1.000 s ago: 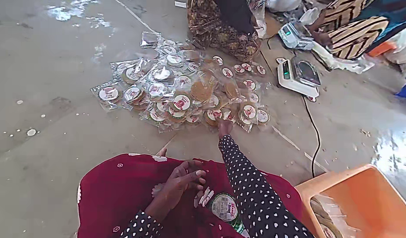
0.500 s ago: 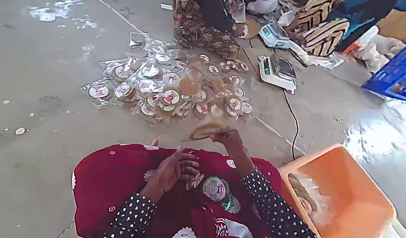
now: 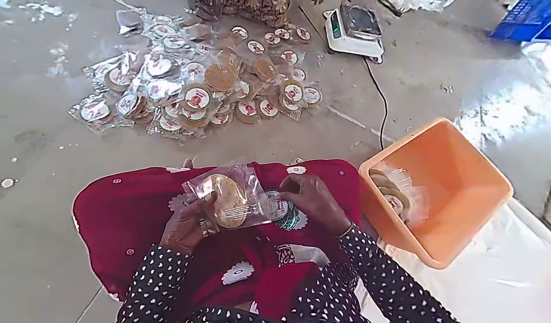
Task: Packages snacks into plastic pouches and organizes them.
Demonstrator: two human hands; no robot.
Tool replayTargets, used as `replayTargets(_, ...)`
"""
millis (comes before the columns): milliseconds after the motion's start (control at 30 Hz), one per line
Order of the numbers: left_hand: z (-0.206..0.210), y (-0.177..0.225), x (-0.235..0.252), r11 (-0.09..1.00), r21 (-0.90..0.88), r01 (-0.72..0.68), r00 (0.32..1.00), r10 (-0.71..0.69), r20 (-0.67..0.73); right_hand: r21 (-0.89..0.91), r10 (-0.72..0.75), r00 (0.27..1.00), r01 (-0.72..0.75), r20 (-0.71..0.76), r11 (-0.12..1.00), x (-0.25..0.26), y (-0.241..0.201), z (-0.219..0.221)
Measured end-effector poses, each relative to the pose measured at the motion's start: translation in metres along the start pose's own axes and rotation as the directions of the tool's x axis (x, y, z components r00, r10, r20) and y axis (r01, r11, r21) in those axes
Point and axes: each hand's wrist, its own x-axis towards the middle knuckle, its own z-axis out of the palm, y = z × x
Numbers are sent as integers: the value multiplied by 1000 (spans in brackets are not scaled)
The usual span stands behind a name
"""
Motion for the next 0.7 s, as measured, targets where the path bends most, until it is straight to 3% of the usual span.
replayTargets(100, 6, -3, -1, 1000, 3, 15, 998, -15, -53, -117, 130, 991, -126, 35, 985, -6, 8, 17)
replayTargets(267, 8, -3, -2, 1000, 27, 7, 998, -5, -60, 172, 136, 986, -118, -99, 978, -16, 20, 11)
replayTargets(433, 13, -3, -1, 998, 50, 32, 993, -26, -112, 242, 140, 983, -109, -115, 964, -24, 22, 3)
replayTargets(700, 10, -6, 1, 998, -23, 66, 997, -67, -49, 476, 256, 935, -113, -247, 872, -24, 22, 11)
